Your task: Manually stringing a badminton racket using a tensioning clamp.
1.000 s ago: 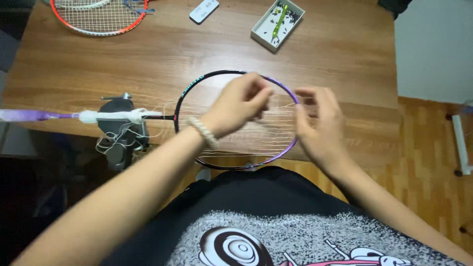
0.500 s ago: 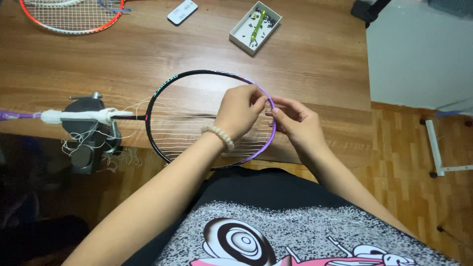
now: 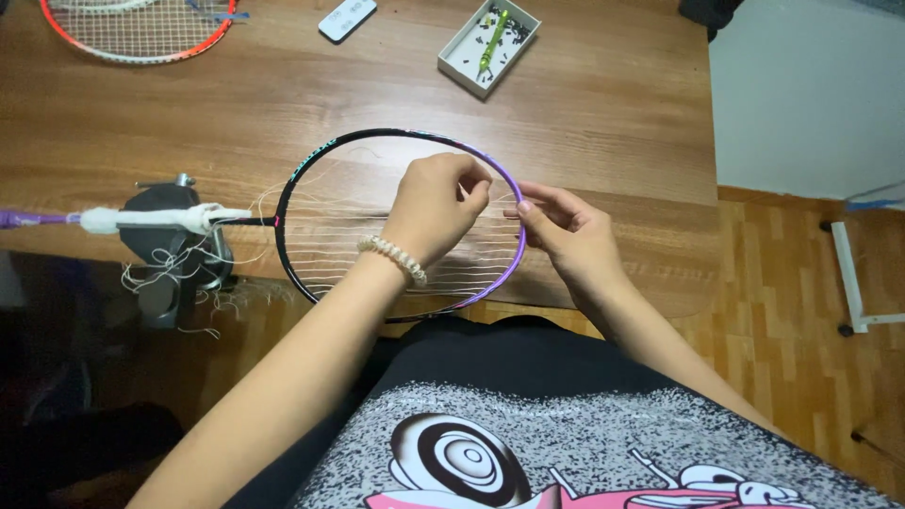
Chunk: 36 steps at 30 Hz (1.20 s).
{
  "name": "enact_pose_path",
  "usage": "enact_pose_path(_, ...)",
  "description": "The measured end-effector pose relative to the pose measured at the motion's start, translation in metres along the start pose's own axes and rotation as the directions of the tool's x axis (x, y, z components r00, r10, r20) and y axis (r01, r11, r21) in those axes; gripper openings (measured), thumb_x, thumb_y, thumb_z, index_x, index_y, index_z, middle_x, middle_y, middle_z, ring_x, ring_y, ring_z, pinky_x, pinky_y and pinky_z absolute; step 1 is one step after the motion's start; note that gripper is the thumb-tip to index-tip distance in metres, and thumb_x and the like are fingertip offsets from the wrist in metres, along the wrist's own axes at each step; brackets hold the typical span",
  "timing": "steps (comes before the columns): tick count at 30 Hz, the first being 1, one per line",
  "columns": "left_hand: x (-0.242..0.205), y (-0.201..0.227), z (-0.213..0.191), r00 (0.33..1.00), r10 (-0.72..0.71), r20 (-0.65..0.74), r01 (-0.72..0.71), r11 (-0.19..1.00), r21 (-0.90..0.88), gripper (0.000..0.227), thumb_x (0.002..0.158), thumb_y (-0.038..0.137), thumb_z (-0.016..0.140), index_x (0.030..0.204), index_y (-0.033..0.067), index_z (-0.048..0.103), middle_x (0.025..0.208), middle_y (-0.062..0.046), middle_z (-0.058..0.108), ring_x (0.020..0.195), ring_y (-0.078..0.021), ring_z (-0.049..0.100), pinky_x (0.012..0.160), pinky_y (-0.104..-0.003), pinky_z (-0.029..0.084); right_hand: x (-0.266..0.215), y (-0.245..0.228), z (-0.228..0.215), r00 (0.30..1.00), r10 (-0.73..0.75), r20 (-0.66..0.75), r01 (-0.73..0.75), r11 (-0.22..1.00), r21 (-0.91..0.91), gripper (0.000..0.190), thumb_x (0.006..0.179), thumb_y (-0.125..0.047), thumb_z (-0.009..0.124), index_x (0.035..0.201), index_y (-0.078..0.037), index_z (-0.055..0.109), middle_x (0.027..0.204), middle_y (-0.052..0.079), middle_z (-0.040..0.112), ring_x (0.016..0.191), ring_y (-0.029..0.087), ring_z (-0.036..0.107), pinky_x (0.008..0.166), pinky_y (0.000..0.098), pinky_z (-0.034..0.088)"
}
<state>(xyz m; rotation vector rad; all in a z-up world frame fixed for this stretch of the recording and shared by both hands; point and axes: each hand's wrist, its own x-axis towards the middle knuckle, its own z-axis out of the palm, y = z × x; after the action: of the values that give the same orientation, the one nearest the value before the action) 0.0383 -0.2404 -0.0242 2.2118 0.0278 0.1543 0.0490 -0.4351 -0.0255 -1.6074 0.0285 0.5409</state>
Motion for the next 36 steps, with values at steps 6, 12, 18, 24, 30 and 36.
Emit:
enact_pose_path(6, -0.001, 0.009, -0.001, 0.998, -0.058, 0.016, 0.057, 0.998, 0.031, 0.015, 0.085, 0.022, 0.073, 0.087, 0.0083, 0.079, 0.086, -0.009, 0.079, 0.079, -0.0216, 0.076, 0.075, -0.035, 0.059, 0.002, 0.000, -0.001, 1.000, -0.020, -0.006, 0.019, 0.999, -0.048, 0.036, 0.097, -0.018, 0.068, 0.130, -0.004, 0.068, 0.111, 0.012, 0.077, 0.099, 0.013, 0.071, 0.086, 0.0296, 0.058)
enact_pose_path(12, 0.002, 0.006, 0.010, 0.985, -0.162, 0.056, 0.162, 0.987, -0.002, 0.020, 0.084, 0.028, 0.073, 0.091, 0.0117, 0.081, 0.089, -0.008, 0.080, 0.082, -0.0191, 0.077, 0.076, -0.034, 0.059, 0.000, -0.001, -0.003, 1.000, 0.003, 0.027, -0.004, 0.999, 0.049, 0.038, 0.096, -0.018, 0.067, 0.131, -0.004, 0.066, 0.113, 0.010, 0.075, 0.102, 0.013, 0.071, 0.089, 0.0303, 0.060)
enact_pose_path(18, 0.001, 0.015, 0.007, 0.975, -0.209, 0.078, 0.210, 0.978, -0.003, 0.022, 0.083, 0.030, 0.073, 0.092, 0.0123, 0.082, 0.089, -0.008, 0.079, 0.081, -0.0191, 0.077, 0.076, -0.034, 0.060, -0.001, -0.002, -0.004, 0.999, 0.027, 0.042, -0.029, 0.999, 0.037, 0.039, 0.096, -0.019, 0.067, 0.133, -0.004, 0.065, 0.111, 0.010, 0.075, 0.104, 0.014, 0.071, 0.089, 0.0299, 0.060)
enact_pose_path(24, 0.000, 0.010, 0.009, 0.977, -0.194, 0.085, 0.192, 0.981, 0.022, 0.024, 0.083, 0.031, 0.072, 0.092, 0.0108, 0.082, 0.088, -0.010, 0.079, 0.081, -0.0210, 0.077, 0.077, -0.034, 0.060, 0.002, 0.003, -0.006, 0.999, 0.029, 0.043, -0.030, 0.999, 0.039, 0.040, 0.096, -0.019, 0.067, 0.133, -0.005, 0.065, 0.111, 0.010, 0.075, 0.104, 0.014, 0.071, 0.088, 0.0298, 0.059)
enact_pose_path(30, 0.000, 0.016, 0.008, 0.979, -0.192, 0.072, 0.190, 0.981, 0.037, 0.024, 0.086, 0.031, 0.071, 0.092, 0.0097, 0.081, 0.089, -0.010, 0.079, 0.082, -0.0210, 0.077, 0.077, -0.035, 0.059, 0.001, 0.001, -0.007, 0.998, 0.029, 0.052, -0.032, 0.998, 0.054, 0.040, 0.096, -0.020, 0.067, 0.133, -0.005, 0.065, 0.112, 0.010, 0.076, 0.103, 0.013, 0.070, 0.087, 0.0289, 0.059)
enact_pose_path(36, 0.000, 0.018, 0.010, 0.973, -0.221, 0.060, 0.219, 0.975, 0.030, 0.022, 0.085, 0.030, 0.072, 0.090, 0.0104, 0.081, 0.089, -0.008, 0.079, 0.083, -0.0197, 0.077, 0.077, -0.035, 0.059, 0.003, 0.004, -0.008, 0.998, 0.028, 0.054, -0.031, 0.999, 0.043, 0.041, 0.095, -0.022, 0.068, 0.134, -0.006, 0.065, 0.112, 0.009, 0.075, 0.102, 0.013, 0.070, 0.086, 0.0282, 0.058)
